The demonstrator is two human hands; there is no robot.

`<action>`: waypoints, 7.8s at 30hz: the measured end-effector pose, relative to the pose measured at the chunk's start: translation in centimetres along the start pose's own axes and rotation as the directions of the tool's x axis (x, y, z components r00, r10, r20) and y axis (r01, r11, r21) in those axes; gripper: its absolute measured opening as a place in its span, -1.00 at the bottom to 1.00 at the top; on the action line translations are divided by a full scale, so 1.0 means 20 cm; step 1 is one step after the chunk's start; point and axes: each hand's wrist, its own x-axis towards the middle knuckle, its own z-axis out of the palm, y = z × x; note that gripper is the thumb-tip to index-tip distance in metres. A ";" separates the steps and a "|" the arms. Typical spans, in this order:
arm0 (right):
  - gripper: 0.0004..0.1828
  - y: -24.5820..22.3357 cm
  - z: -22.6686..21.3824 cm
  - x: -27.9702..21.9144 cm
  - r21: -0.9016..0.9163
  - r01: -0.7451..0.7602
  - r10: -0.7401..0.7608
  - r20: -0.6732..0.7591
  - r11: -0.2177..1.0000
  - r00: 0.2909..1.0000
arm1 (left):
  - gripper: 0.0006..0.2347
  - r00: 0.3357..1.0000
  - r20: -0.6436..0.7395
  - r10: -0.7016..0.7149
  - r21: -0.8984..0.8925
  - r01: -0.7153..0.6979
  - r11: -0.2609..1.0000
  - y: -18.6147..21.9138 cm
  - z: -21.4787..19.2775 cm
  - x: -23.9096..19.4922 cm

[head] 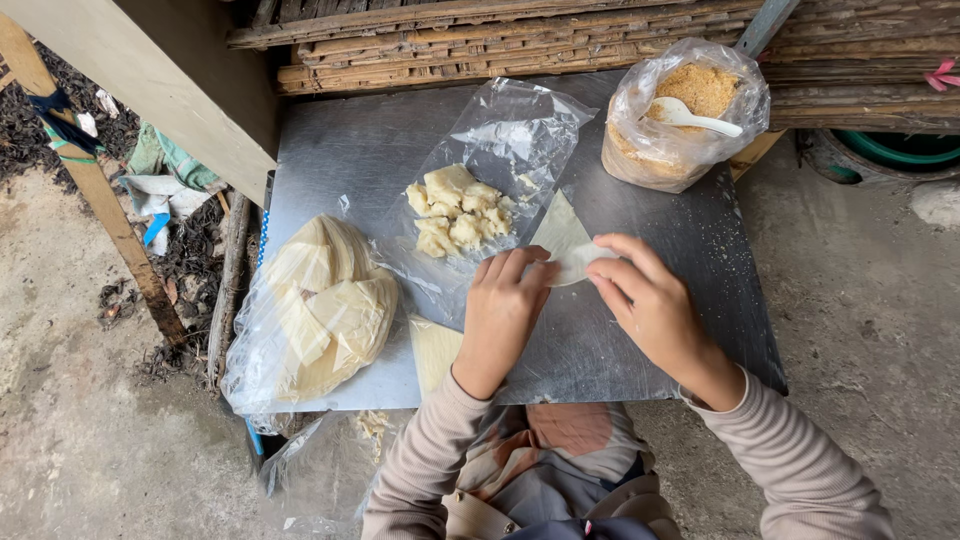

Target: The person assembles triangular food parcels by placing a filling onto thin wrappers and folding them. They use a spoon to add a granular filling and their hands to fold the wrappers into sealed parcels.

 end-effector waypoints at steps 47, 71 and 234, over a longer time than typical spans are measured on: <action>-0.88 0.37 -0.42 0.57 -0.328 -0.179 0.068 -0.323 0.927 0.944 | -0.90 0.980 0.164 0.111 -0.164 -0.084 0.983 0.03 -0.08 -0.41; -0.82 0.25 -0.21 -0.25 0.520 -0.509 0.522 0.135 0.686 0.842 | -0.88 0.992 0.123 -0.004 -0.097 0.016 0.995 0.05 -0.14 -0.44; -0.87 -0.18 0.16 -0.20 0.102 -0.193 0.172 0.186 0.976 0.967 | -0.82 0.973 0.224 -0.059 -0.177 0.100 0.979 0.05 -0.04 -0.30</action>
